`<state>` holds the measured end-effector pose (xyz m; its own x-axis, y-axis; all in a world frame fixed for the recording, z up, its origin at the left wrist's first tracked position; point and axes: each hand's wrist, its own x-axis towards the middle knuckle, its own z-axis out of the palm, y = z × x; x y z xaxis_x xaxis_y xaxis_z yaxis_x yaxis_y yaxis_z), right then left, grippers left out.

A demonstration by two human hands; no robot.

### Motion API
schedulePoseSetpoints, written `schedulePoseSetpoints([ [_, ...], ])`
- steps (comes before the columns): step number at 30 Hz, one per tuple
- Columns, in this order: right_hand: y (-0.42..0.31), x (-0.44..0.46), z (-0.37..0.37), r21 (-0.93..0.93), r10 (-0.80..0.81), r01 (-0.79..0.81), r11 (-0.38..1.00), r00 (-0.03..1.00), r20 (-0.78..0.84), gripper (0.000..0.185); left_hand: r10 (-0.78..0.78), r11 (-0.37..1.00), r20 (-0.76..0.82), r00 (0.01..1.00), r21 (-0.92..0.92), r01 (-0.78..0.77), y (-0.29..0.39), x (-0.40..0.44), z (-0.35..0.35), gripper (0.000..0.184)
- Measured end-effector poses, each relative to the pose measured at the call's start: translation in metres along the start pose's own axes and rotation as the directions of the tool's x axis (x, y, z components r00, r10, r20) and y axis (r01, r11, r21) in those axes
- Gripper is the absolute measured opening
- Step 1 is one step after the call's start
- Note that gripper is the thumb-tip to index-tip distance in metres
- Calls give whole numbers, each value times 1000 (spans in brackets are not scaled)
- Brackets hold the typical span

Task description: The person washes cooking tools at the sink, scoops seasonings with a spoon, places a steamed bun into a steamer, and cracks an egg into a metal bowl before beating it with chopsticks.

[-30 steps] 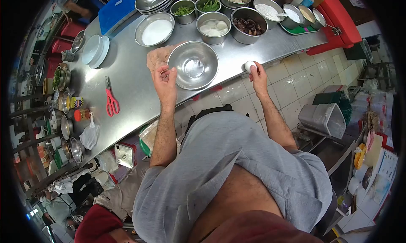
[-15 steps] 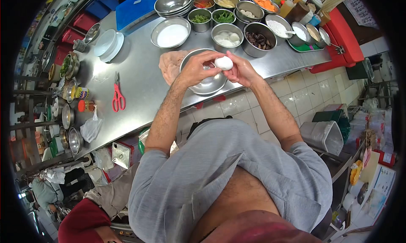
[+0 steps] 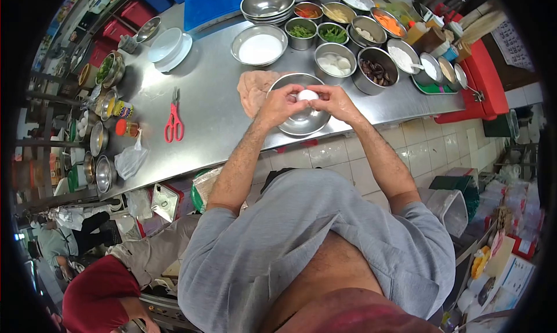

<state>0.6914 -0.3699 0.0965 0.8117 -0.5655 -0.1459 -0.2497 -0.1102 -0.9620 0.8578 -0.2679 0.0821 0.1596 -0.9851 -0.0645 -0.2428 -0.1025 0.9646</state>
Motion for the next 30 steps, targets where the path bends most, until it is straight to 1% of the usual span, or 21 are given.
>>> schedulePoseSetpoints([
  [2, 13, 7, 3, -2, -36, 36, 999, 999, -12, 43, 56, 994, -34, 998, 93, -53, -2, 0, 3, 42],
  [4, 18, 9, 6, -248, -216, 189, 950, 972, -89, 44, 88, 990, -48, 995, 114, -82, -5, 3, 5, 42],
  [6, 15, 8, 7, -257, -244, 210, 943, 964, -105, 45, 75, 977, -39, 996, 202, -65, -1, 2, 5, 39],
  [7, 14, 8, 7, -292, -235, 197, 936, 967, -101, 44, 78, 976, -32, 996, 204, -70, -4, 3, 6, 39],
  [8, 12, 7, 8, -328, -225, 182, 927, 969, -99, 44, 102, 974, -60, 993, 211, -87, -7, 5, 7, 39],
  [9, 14, 8, 8, -340, -253, 205, 918, 962, -104, 43, 131, 970, -84, 988, 217, -111, -9, 9, 9, 40],
  [10, 15, 8, 7, -337, -274, 223, 915, 955, -112, 42, 143, 968, -66, 988, 217, -126, -12, 11, 11, 40],
  [12, 16, 8, 7, -319, -290, 239, 917, 949, -123, 42, 123, 987, -128, 984, 115, -109, -10, 10, 13, 41],
  [14, 17, 8, 7, -335, -299, 242, 911, 945, -131, 42, 141, 982, -107, 984, 140, -125, -16, 14, 15, 42],
  [16, 26, 10, 8, -349, -349, 278, 895, 923, -161, 41, 151, 979, -151, 977, 159, -127, -17, 14, 17, 40],
  [17, 17, 7, 8, -335, -290, 227, 914, 945, -150, 40, 143, 985, -132, 981, 113, -129, -14, 14, 17, 40],
  [18, 18, 7, 9, -338, -291, 224, 914, 943, -161, 40, 151, 984, -123, 981, 115, -137, -15, 14, 17, 40],
  [20, 22, 8, 9, -348, -351, 275, 897, 919, -179, 40, 152, 983, -145, 978, 129, -134, -19, 16, 18, 40],
  [24, 29, 10, 13, -358, -366, 274, 892, 904, -220, 40, 197, 979, -178, 964, 94, -183, -24, 17, 21, 38],
  [25, 31, 11, 14, -358, -365, 272, 893, 904, -223, 40, 197, 979, -176, 965, 93, -182, -23, 16, 21, 38],
  [27, 33, 12, 16, -355, -349, 250, 901, 903, -251, 40, 176, 974, -172, 969, 173, -146, -17, 13, 19, 37],
  [28, 34, 13, 17, -351, -347, 249, 903, 904, -251, 40, 172, 975, -171, 970, 173, -143, -20, 13, 18, 37],
  [30, 31, 11, 16, -372, -411, 308, 876, 880, -239, 38, 218, 966, -111, 970, 169, -197, -23, 14, 13, 37],
])
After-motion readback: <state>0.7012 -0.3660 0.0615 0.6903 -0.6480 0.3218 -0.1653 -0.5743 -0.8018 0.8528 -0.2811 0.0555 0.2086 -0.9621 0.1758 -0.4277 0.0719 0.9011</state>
